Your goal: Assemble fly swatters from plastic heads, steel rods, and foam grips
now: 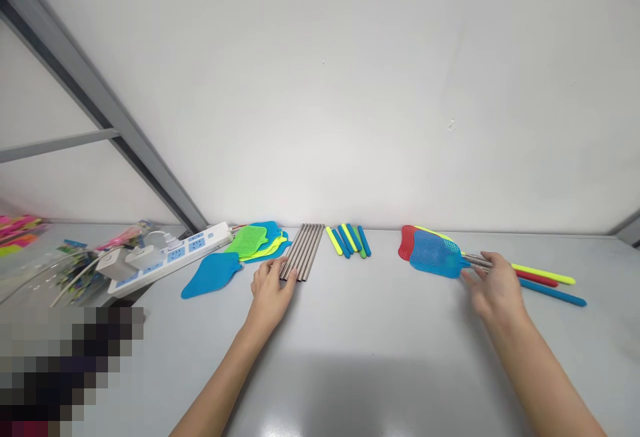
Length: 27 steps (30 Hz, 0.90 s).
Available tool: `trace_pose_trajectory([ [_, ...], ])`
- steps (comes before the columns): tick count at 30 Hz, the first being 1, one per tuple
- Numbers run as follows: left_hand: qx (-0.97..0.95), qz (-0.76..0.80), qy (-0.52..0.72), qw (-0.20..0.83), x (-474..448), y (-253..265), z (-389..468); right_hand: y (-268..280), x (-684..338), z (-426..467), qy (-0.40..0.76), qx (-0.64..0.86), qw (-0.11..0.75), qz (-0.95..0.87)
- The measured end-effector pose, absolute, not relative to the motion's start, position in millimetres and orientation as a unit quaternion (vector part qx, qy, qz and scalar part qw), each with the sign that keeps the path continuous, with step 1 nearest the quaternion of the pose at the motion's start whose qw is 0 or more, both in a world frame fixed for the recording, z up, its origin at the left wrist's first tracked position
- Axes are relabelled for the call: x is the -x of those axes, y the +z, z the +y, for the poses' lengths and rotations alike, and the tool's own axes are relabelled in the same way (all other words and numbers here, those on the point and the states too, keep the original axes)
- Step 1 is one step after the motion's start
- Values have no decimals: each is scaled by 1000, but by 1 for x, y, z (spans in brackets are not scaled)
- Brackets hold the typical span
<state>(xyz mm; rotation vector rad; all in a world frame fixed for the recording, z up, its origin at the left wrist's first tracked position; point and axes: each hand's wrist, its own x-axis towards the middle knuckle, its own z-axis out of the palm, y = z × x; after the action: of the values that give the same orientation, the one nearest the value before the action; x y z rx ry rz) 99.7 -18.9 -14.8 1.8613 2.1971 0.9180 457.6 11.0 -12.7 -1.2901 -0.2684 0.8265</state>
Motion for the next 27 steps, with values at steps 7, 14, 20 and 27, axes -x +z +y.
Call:
trace_pose_trajectory([
  [7, -611, 731, 295, 72, -93, -18, -14, -7, -365, -2, 514, 545, 621, -230],
  [14, -602, 730, 325, 8, -75, -17, -6, -23, -320, 16, 614, 457, 576, -288],
  [20, -513, 806, 294, -40, -32, -6, -2, -31, -325, 22, 643, 399, 582, -298],
  [27, -460, 860, 218, -30, -18, -17, 2, -38, -331, 22, 668, 369, 587, -271],
])
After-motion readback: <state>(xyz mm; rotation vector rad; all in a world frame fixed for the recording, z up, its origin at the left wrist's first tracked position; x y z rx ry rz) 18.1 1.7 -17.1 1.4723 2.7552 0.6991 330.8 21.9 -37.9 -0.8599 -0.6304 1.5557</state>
